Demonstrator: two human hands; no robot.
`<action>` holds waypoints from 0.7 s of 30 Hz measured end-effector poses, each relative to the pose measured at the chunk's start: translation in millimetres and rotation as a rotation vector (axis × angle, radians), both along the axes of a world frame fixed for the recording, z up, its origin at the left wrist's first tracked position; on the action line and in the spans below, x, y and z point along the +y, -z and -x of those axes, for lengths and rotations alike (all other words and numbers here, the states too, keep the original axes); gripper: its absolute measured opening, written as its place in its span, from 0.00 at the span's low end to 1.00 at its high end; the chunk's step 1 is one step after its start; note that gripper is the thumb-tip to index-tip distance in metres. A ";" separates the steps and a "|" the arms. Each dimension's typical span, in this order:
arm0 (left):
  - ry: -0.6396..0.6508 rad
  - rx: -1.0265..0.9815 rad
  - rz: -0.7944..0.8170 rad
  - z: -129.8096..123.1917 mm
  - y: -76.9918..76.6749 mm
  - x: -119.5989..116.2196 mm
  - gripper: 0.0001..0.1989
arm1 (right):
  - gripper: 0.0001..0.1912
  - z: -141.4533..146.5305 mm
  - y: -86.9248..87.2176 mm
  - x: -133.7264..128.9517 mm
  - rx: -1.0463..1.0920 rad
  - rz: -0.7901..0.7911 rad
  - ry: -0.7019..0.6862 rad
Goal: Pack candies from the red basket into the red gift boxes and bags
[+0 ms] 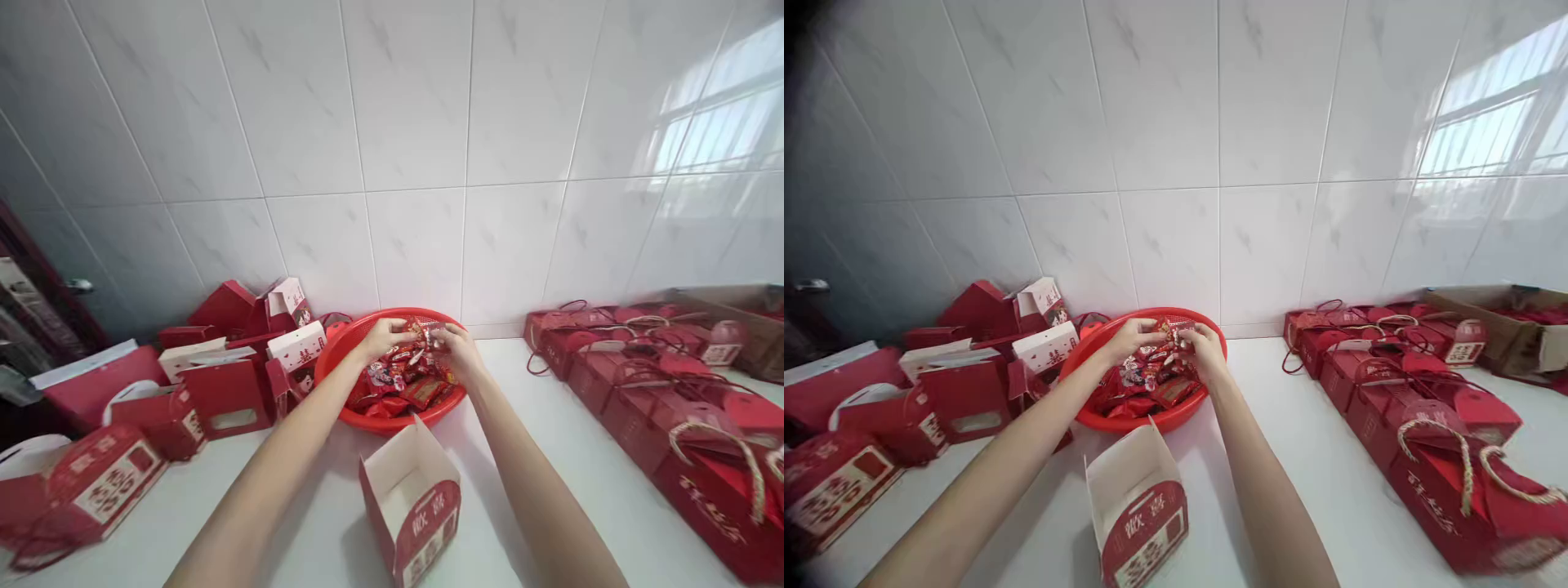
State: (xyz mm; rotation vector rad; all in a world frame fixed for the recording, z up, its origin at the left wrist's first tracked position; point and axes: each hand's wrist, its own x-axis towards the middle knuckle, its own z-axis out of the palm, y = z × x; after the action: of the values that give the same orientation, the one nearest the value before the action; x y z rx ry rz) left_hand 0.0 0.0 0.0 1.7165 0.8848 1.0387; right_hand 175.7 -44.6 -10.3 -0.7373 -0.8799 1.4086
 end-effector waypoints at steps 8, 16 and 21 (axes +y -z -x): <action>-0.035 -0.029 -0.033 3.2 -0.9 -0.4 0.15 | 0.14 -0.6 1.4 1.0 -0.007 -0.015 -0.011; -0.028 -0.186 0.153 0.3 -4.9 -2.7 0.20 | 0.15 -0.2 1.4 0.1 0.019 -0.030 -0.005; -0.306 -0.062 0.145 4.0 -2.1 10.9 0.20 | 0.14 -1.6 -2.0 -1.0 0.052 -0.042 -0.008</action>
State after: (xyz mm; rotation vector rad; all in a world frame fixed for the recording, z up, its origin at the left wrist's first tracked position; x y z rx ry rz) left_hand -4.0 10.9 2.1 1.4498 1.1783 1.1891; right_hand 177.2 -45.6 -8.4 -0.6628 -0.8702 1.4059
